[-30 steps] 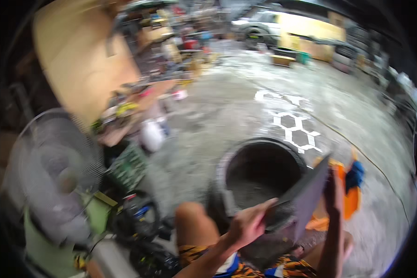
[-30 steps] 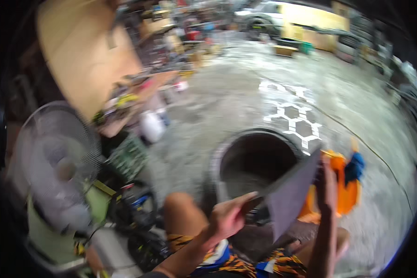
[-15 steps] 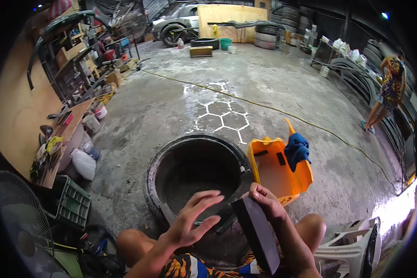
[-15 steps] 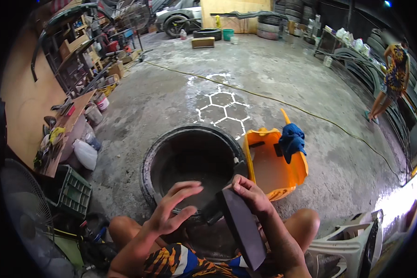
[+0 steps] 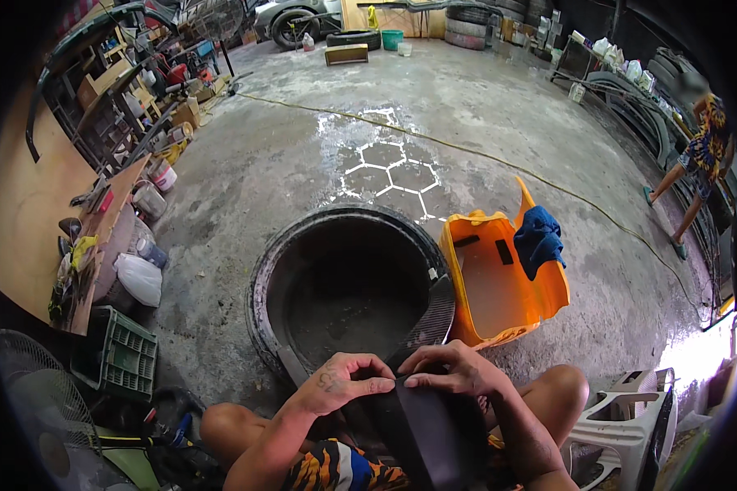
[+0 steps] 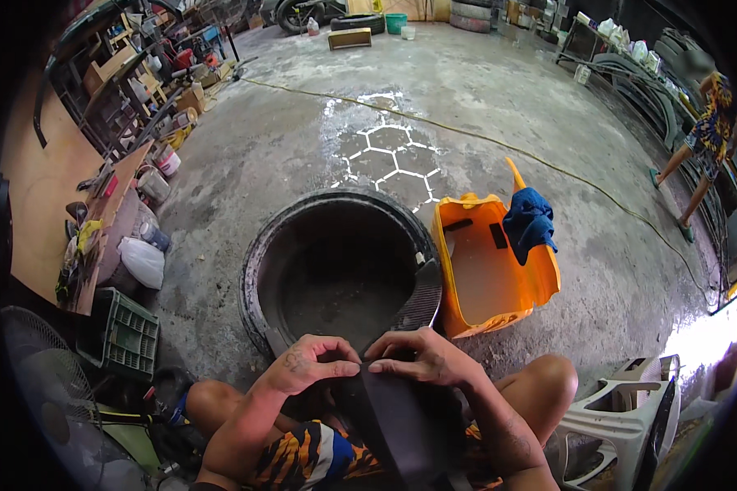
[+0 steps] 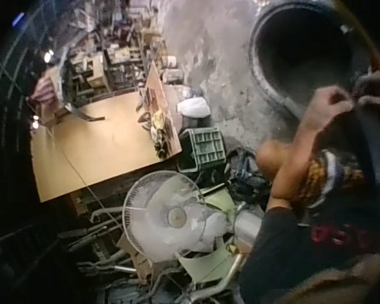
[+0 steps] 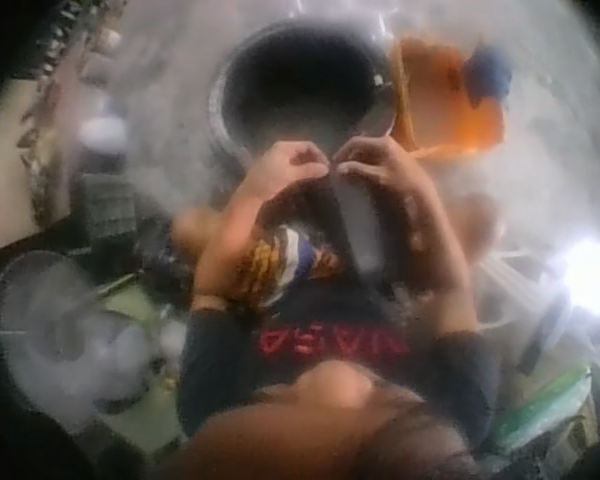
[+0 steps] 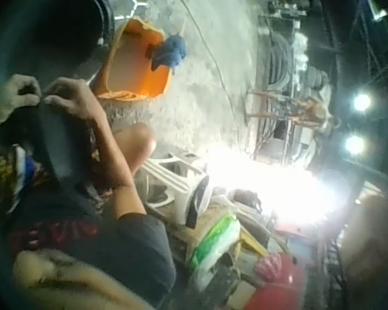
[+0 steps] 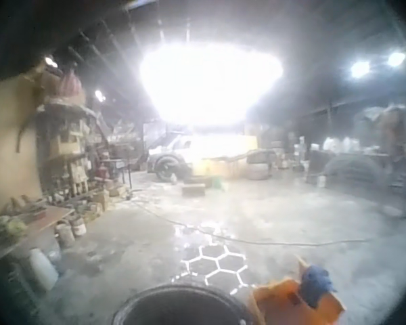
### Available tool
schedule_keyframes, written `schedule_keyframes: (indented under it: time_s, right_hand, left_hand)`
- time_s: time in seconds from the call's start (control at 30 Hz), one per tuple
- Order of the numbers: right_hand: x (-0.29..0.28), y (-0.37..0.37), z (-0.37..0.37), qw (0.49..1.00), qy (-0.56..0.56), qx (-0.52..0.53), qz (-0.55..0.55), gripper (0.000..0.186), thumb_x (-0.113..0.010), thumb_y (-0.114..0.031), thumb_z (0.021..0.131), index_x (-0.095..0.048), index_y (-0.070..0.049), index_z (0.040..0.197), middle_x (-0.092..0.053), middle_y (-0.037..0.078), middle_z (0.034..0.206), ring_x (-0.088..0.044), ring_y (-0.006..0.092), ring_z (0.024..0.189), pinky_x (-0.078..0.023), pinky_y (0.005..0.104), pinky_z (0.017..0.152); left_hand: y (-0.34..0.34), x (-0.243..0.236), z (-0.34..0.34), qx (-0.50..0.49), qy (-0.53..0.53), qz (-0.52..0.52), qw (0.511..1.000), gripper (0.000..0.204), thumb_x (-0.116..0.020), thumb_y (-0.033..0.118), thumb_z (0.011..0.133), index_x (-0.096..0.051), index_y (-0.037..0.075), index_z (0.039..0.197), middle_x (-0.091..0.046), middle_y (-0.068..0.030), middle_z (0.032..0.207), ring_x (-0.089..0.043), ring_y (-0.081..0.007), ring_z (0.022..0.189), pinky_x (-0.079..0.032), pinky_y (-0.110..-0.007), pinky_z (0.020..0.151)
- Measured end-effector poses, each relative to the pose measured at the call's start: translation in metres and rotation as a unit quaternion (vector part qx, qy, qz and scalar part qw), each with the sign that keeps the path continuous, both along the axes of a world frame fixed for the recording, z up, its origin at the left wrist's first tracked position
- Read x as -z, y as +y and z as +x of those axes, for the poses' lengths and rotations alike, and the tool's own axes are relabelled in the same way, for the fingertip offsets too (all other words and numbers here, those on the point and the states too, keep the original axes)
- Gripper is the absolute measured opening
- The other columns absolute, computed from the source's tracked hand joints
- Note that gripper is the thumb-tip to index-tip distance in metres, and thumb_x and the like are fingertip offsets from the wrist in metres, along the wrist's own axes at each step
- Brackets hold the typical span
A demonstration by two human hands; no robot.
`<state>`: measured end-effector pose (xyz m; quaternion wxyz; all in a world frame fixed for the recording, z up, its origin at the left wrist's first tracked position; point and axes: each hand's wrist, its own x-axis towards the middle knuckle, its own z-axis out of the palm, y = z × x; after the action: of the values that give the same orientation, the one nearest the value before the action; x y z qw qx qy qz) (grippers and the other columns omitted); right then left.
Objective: The recorder uses sandpaper and water to sand a carbon fiber or plastic automotive component.
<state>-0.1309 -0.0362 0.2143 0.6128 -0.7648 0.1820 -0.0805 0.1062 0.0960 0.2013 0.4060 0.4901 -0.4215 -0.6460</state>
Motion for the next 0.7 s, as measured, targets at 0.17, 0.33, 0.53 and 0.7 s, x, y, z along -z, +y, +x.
schedule_keyframes:
  time_s: [0.17, 0.33, 0.53, 0.7]
  right_hand:
    - [0.026, -0.002, 0.008, 0.996, -0.009, -0.08, 0.041, 0.028, -0.072, -0.025, 0.101, -0.072, -0.004, 0.119, -0.076, 0.008, 0.101, -0.069, 0.0127, 0.095, -0.053, 0.0316, 0.087]
    - [0.05, 0.006, 0.014, 0.954, -0.127, 0.054, 0.265, 0.019, -0.071, -0.023, 0.103, -0.068, -0.005, 0.11, -0.065, -0.004, 0.101, -0.059, 0.0051, 0.098, -0.047, 0.0243, 0.088]
    - [0.045, 0.0, 0.018, 0.966, -0.017, -0.033, 0.256, 0.021, -0.072, -0.024, 0.102, -0.069, -0.005, 0.109, -0.066, -0.004, 0.098, -0.059, 0.0044, 0.094, -0.047, 0.024, 0.086]
    - [0.046, 0.004, 0.019, 0.964, 0.053, -0.119, 0.23, 0.028, -0.076, -0.03, 0.1, -0.07, -0.005, 0.11, -0.066, -0.005, 0.094, -0.057, 0.0041, 0.09, -0.045, 0.0245, 0.082]
  left_hand:
    - [0.0, 0.015, 0.004, 0.018, 0.049, 0.039, 0.998, 0.016, -0.078, 0.014, 0.096, -0.075, 0.003, 0.106, -0.071, 0.0015, 0.097, -0.064, -0.0065, 0.093, -0.051, -0.024, 0.086]
    - [-0.009, 0.003, 0.008, -0.02, 0.007, 0.01, 1.0, 0.021, -0.078, 0.017, 0.096, -0.074, 0.003, 0.112, -0.073, 0.0007, 0.097, -0.065, -0.0063, 0.091, -0.051, -0.025, 0.085]
    - [-0.006, 0.007, 0.029, 0.079, -0.068, -0.017, 0.994, 0.026, -0.078, 0.02, 0.096, -0.074, 0.003, 0.115, -0.073, 0.0003, 0.095, -0.064, -0.0053, 0.089, -0.051, -0.023, 0.083]
    - [0.003, 0.009, 0.029, 0.117, -0.001, 0.078, 0.99, 0.027, -0.079, 0.023, 0.096, -0.075, 0.004, 0.115, -0.074, 0.0007, 0.098, -0.063, -0.0047, 0.093, -0.049, -0.022, 0.086]
